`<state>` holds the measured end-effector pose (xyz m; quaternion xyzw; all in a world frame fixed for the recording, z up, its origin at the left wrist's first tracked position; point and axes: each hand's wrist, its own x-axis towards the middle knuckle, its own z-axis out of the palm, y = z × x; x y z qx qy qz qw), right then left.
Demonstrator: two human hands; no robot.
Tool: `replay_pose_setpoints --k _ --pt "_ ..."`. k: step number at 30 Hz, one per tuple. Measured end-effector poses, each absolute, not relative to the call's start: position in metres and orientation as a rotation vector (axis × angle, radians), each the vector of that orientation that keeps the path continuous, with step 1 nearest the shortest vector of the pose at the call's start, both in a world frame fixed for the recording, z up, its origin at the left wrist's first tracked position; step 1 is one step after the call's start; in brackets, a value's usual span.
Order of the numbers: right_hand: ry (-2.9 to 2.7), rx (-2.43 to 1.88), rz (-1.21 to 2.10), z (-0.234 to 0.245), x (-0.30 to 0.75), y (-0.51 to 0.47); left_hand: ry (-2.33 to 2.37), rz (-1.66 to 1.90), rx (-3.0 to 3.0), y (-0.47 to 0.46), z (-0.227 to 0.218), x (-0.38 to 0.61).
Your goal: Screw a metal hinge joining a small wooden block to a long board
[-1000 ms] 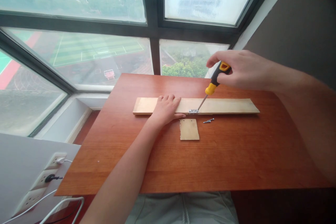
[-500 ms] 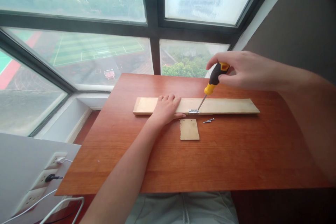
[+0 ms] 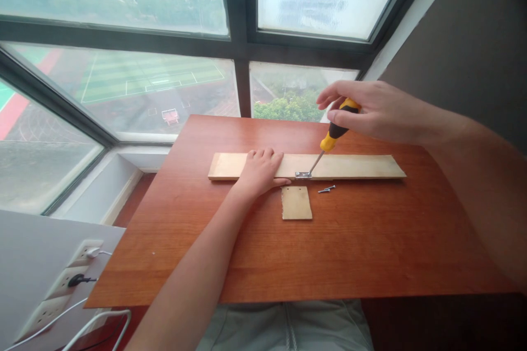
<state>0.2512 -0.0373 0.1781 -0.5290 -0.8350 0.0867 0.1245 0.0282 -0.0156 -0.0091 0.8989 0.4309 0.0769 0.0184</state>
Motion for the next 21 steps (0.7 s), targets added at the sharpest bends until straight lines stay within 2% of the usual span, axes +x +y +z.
replay_pose_setpoints --k 3,5,12,18,21 --pt "-2.384 -1.779 -0.076 0.1766 0.249 -0.0382 1.352 0.218 2.779 -0.0155 -0.0086 0.0288" --pt "-2.367 -1.835 -0.157 0.1763 0.2491 -0.0388 1.354 0.217 2.779 -0.0153 -0.009 0.0289" --pt "-2.496 -1.597 0.261 0.1832 0.2573 -0.0408 1.34 0.245 2.795 -0.015 -0.0104 0.0284" --pt "-2.391 -1.837 -0.088 0.1777 0.2517 -0.0401 1.343 0.242 2.794 -0.0153 -0.01 0.0282" --pt "-2.407 -1.798 -0.066 0.1786 0.253 -0.0413 1.345 0.237 2.803 -0.0154 -0.0098 0.0283"
